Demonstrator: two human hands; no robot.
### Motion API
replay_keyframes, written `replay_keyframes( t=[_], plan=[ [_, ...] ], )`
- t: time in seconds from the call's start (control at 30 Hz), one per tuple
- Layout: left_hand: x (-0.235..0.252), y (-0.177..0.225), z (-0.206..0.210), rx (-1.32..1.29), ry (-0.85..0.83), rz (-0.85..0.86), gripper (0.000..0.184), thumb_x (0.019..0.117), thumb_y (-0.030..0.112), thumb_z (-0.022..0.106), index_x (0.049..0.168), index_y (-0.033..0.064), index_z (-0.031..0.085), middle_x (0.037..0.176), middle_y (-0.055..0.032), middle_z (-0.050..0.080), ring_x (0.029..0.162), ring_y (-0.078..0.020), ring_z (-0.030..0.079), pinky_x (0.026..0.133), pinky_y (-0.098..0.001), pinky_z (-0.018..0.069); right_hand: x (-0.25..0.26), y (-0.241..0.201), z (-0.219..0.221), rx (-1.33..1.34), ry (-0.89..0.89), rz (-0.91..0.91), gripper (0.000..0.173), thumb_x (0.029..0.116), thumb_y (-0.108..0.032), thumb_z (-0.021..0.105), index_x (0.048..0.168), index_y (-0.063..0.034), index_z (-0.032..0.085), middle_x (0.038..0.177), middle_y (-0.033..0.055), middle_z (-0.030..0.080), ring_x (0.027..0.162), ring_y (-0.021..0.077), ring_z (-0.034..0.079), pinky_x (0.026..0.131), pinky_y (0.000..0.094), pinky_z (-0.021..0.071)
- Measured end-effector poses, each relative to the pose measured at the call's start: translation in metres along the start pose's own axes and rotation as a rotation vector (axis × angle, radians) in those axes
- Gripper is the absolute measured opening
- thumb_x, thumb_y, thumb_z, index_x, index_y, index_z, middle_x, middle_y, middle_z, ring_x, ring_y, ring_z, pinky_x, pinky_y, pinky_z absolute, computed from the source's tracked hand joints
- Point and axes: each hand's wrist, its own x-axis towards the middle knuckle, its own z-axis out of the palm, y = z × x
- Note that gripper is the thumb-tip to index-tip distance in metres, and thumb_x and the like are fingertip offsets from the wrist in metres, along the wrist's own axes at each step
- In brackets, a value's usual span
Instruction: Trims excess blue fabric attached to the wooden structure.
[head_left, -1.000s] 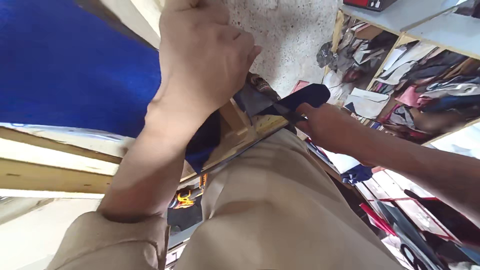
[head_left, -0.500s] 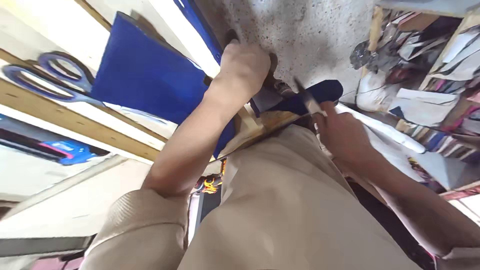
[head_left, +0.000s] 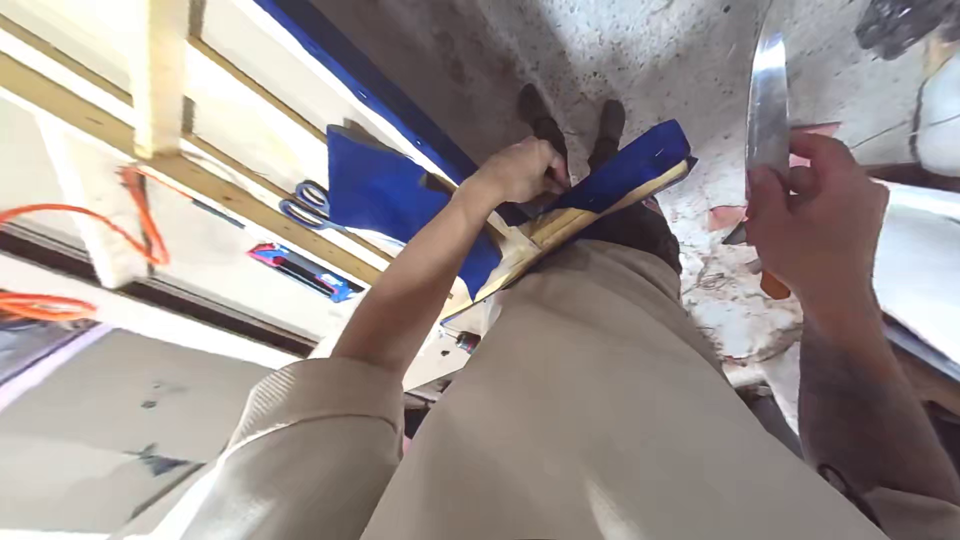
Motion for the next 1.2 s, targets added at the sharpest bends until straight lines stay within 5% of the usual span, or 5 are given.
replay_keyframes(
  t=[0.43,0.63,0.83,1.0,1.2],
  plan=[
    [-0.023,0.003,0.015,-0.183,0.149,-0.124,0.022,0.0874,0.009,0.080,0.108,0.0093,0.075,0.100,-0.0062,0.076,0.091,-0.0156,0.074,0.091,-0.0401,0.0611,-0.004,0.046,-0.007,0.033,-0.031,-0.125,0.045,0.1084,-0.038,0.050,0.144,-0.0110,0.049,0.086,0.0157,0.068,0.058,0.0307,0.064,0.052,0.0556,0.0539],
    [-0.023,0.007,0.012,-0.190,0.136,-0.186,0.013,0.0912,0.019,0.078,0.102,0.0117,0.077,0.094,-0.0010,0.078,0.089,-0.0118,0.074,0.091,-0.0408,0.0599,0.001,0.052,-0.016,0.036,-0.045,-0.159,0.048,0.1085,-0.040,0.049,0.146,-0.0100,0.048,0.087,0.0177,0.068,0.059,0.0327,0.064,0.052,0.0572,0.0527],
    [-0.018,0.017,0.017,-0.059,0.082,-0.284,0.021,0.0973,0.023,0.070,0.112,0.0084,0.074,0.101,-0.0079,0.076,0.094,-0.0212,0.074,0.094,-0.0501,0.0580,0.003,0.066,-0.028,0.029,-0.008,-0.251,0.045,0.1080,-0.038,0.050,0.143,-0.0104,0.051,0.085,0.0183,0.067,0.060,0.0342,0.064,0.054,0.0590,0.0524],
    [-0.012,0.027,0.029,0.281,0.027,-0.324,0.029,0.0962,0.032,0.066,0.105,0.0055,0.072,0.102,-0.0181,0.071,0.101,-0.0361,0.069,0.091,-0.0610,0.0547,0.003,0.072,-0.043,0.009,-0.013,-0.224,0.045,0.1088,-0.040,0.047,0.145,-0.0135,0.049,0.085,0.0196,0.066,0.063,0.0385,0.063,0.056,0.0622,0.0499],
    [-0.022,0.047,0.027,0.258,0.248,-0.365,0.029,0.0973,0.033,0.066,0.095,0.0055,0.075,0.093,-0.0159,0.073,0.091,-0.0334,0.072,0.085,-0.0588,0.0566,0.004,0.081,-0.053,0.064,-0.014,-0.193,0.044,0.1088,-0.040,0.049,0.145,-0.0151,0.051,0.088,0.0268,0.065,0.067,0.0466,0.063,0.059,0.0685,0.0476]
  ],
)
